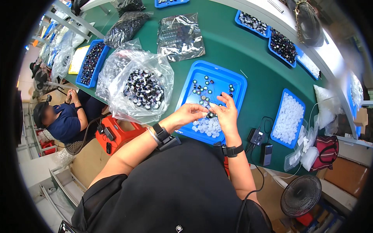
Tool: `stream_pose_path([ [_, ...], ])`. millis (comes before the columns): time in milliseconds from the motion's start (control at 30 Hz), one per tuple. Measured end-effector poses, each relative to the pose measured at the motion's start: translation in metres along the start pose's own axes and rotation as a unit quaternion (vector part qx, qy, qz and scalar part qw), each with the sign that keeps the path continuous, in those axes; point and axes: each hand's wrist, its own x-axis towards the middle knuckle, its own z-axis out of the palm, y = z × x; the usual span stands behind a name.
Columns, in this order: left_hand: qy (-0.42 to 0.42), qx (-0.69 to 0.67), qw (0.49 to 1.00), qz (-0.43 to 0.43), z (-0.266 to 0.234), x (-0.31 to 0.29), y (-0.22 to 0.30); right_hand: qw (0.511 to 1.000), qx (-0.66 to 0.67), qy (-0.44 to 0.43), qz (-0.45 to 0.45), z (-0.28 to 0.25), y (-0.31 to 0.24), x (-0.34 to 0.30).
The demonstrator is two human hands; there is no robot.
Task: The person sits at a green workbench and repeatedly picks up small white plastic caps and dark cylindrical components from blue trays. They insert the dark components into the white caps by hand and place the assembled units back into the tray.
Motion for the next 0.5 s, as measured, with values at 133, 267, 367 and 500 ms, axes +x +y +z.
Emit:
stream_pose_path([
  [133, -0.067, -0.081, 0.994, -0.037, -0.001, -0.004, 0.004, 0.999, 0.002, -0.024, -0.040, 0.021, -0.018, -0.010],
  [267, -0.081, -0.179, 0.980, -0.037, -0.003, -0.012, 0.000, 0.997, 0.039, -0.012, -0.066, 0.037, -0.022, -0.019],
  [367, -0.041, -0.215, 0.975, -0.020, -0.001, -0.024, 0.009, 0.999, 0.038, -0.015, 0.022, 0.033, -0.013, -0.019],
  [500, 0.002, -0.179, 0.984, 0.009, -0.006, -0.032, 0.010, 0.989, 0.046, -0.117, 0.076, 0.031, -0.018, -0.027],
])
